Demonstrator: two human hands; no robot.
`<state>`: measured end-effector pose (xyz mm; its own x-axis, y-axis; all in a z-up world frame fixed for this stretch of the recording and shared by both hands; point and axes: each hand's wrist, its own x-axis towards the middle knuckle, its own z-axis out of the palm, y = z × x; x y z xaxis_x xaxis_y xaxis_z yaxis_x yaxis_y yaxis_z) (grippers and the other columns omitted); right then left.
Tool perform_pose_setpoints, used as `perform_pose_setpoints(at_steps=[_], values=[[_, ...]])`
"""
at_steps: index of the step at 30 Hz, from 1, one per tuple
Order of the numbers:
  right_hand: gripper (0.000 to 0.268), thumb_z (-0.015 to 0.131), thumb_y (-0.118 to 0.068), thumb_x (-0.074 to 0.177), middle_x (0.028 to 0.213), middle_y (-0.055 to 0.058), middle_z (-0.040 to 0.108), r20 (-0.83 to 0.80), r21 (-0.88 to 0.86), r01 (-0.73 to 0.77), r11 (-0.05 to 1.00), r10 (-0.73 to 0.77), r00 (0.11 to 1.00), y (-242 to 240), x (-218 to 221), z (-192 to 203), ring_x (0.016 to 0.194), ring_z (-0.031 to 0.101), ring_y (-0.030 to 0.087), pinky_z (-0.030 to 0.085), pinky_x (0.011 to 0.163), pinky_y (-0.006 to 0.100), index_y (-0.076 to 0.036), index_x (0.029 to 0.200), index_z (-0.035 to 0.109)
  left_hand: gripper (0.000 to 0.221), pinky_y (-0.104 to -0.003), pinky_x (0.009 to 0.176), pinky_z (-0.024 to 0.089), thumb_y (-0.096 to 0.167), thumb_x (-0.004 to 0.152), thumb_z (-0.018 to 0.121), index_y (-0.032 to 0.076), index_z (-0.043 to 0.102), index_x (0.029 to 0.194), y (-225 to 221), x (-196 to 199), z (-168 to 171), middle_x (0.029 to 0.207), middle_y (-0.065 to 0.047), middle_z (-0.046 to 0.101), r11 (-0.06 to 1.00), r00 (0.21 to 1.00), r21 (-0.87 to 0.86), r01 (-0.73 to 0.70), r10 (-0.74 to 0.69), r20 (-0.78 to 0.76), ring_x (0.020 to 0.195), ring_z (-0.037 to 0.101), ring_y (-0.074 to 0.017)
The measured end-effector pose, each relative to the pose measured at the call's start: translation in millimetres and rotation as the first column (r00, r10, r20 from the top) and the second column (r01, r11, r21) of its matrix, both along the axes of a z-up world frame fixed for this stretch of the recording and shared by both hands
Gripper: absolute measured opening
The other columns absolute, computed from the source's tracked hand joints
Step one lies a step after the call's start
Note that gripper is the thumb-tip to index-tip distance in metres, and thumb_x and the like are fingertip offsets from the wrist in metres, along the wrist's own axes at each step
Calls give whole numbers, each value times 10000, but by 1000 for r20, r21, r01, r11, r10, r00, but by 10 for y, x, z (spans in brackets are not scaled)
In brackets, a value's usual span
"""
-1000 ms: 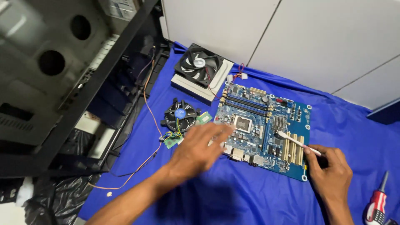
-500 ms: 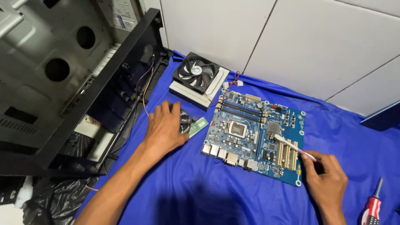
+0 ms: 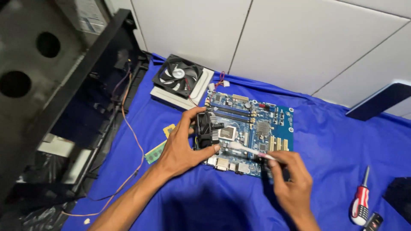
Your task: Cleaning a motherboard and CPU fan using a cotton swab to remove dust and residue
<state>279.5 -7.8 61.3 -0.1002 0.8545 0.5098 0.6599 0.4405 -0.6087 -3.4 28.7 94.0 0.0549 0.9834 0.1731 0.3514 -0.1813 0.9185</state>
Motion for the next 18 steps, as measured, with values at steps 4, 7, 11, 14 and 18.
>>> perform_pose_setpoints(at_steps=[4,7,11,14,18], values=[[143,639,-85,979,1048,94,712,-25,26,-20,999,21,999,-24,-99,4,961,684,210,526,914,302,-62,1107,699,842,-389,1020,501,321,675,865,189,468,1405,-11,79,-46,1377,-104,602,995,987,44,94,-88,-136,1229,619,-270],[134,632,-53,979,1037,115,686,-49,57,-70,996,73,996,-10,-56,-18,954,671,233,525,912,315,-42,1103,683,840,-332,1040,481,301,678,875,136,487,1404,-39,140,-11,1362,-64,618,982,983,112,150,-137,-119,1243,624,-224],[111,658,-58,964,1024,103,692,-67,65,1,998,3,998,-21,-27,20,967,666,219,525,916,315,-59,1065,704,857,-376,1034,523,282,668,876,149,470,1411,-13,113,-15,1364,-102,616,988,988,87,130,-121,-100,1204,639,-243],[107,638,-55,965,1011,102,687,-57,87,-77,993,82,995,-34,-52,22,941,667,225,534,887,317,-60,1062,683,869,-366,1048,494,255,659,874,136,462,1415,-63,153,-48,1376,-113,598,981,982,103,166,-155,-109,1215,629,-263],[111,656,-45,951,995,93,699,-56,89,-40,995,45,997,23,155,9,924,660,216,513,869,314,-73,1032,727,861,-419,1228,381,127,653,879,26,425,1377,-60,123,-121,1447,-208,521,923,985,344,172,-156,-73,1423,511,-359]])
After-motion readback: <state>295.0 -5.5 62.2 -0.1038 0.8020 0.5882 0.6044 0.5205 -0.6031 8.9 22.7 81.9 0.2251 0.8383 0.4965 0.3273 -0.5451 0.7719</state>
